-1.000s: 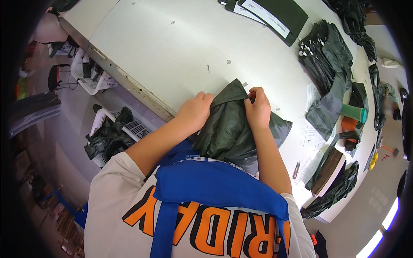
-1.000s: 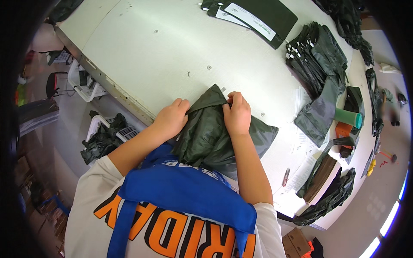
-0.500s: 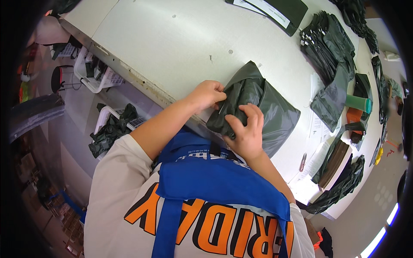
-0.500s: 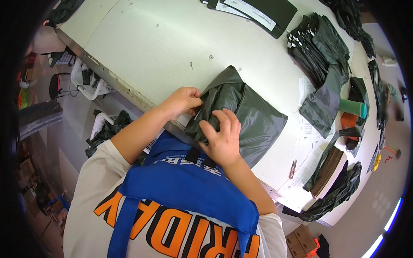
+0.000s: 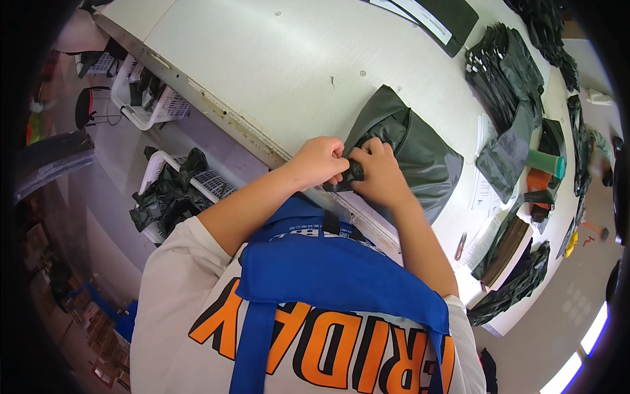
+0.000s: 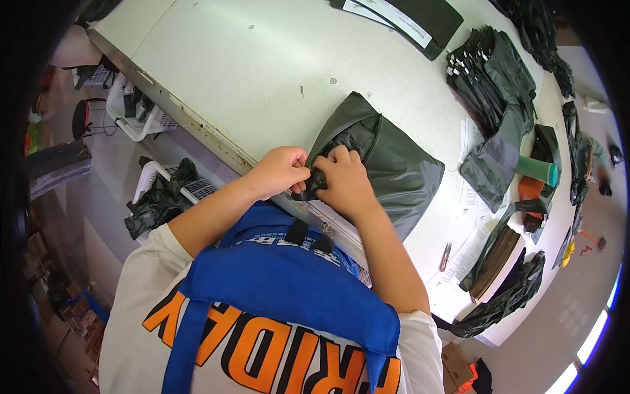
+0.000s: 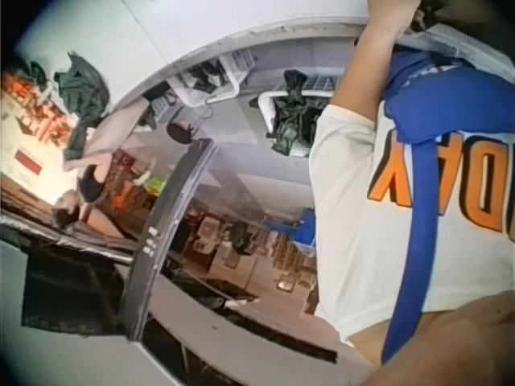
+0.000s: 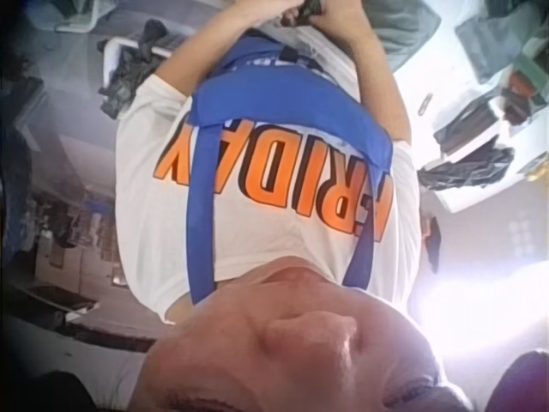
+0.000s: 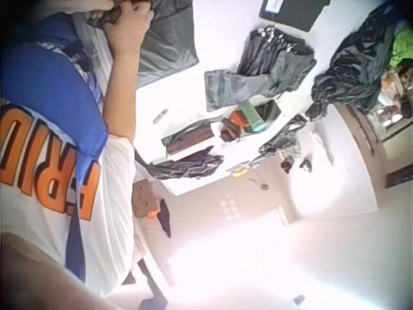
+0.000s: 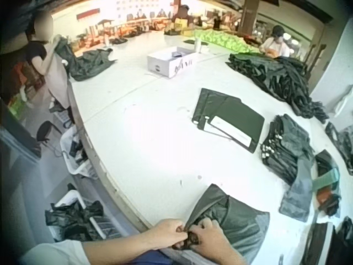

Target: The person folds a dark green jacket on a white table, aligning edges and smoothing the fabric. They use a small blade to cut a tag or thread, then fold the jacket into a compact bundle and place it into a dark green pouch. The person repeats the process with another jacket, folding and placing it into a pouch.

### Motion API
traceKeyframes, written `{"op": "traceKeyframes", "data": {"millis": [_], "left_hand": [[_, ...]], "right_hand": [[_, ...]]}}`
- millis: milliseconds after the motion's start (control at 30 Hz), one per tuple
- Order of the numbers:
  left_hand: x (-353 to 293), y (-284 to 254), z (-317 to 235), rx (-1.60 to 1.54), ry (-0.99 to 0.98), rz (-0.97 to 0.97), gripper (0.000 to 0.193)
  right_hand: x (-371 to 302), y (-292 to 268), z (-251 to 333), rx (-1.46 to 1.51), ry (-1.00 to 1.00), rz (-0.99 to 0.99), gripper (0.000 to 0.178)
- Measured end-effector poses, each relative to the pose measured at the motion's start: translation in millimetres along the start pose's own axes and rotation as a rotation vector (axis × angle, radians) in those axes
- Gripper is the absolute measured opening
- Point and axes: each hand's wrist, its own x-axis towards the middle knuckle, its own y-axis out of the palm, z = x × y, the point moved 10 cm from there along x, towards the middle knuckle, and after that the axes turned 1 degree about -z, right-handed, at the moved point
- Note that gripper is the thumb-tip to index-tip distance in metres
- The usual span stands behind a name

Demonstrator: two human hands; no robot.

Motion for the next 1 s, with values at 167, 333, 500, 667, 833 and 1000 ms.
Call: {"op": "traceKeyframes", "data": {"millis": [167,333,500,667,833,1000], "left_hand": [[-1,2,1,0.053,0.027,-0.024,0.008],[-6,1,-8,0.118,0.102,-0.008,0.011],[-10,16,-12,-0.059,0.087,0.096,0.012],[4,8,-4,0.121,0.122,0.010,0.017],[-5,-2,-54,0.696,0.417,-0.359,0.028],[12,-11,-57,0.640,0.411,-0.510,0.018]], "right_hand": [[-2,3,-25,0.537,0.008,0.269,0.043],[2,5,-24,0.350,-0.007,0.160,0.042],[3,-2,-8,-0.175,0.109,-0.064,0.048],[11,15,-10,-0.111,0.004,-0.059,0.055],[-4,-15,-12,-0.083,-0.065,-0.170,0.094],[4,-13,-8,-0.280,0.015,-0.106,0.112]]}}
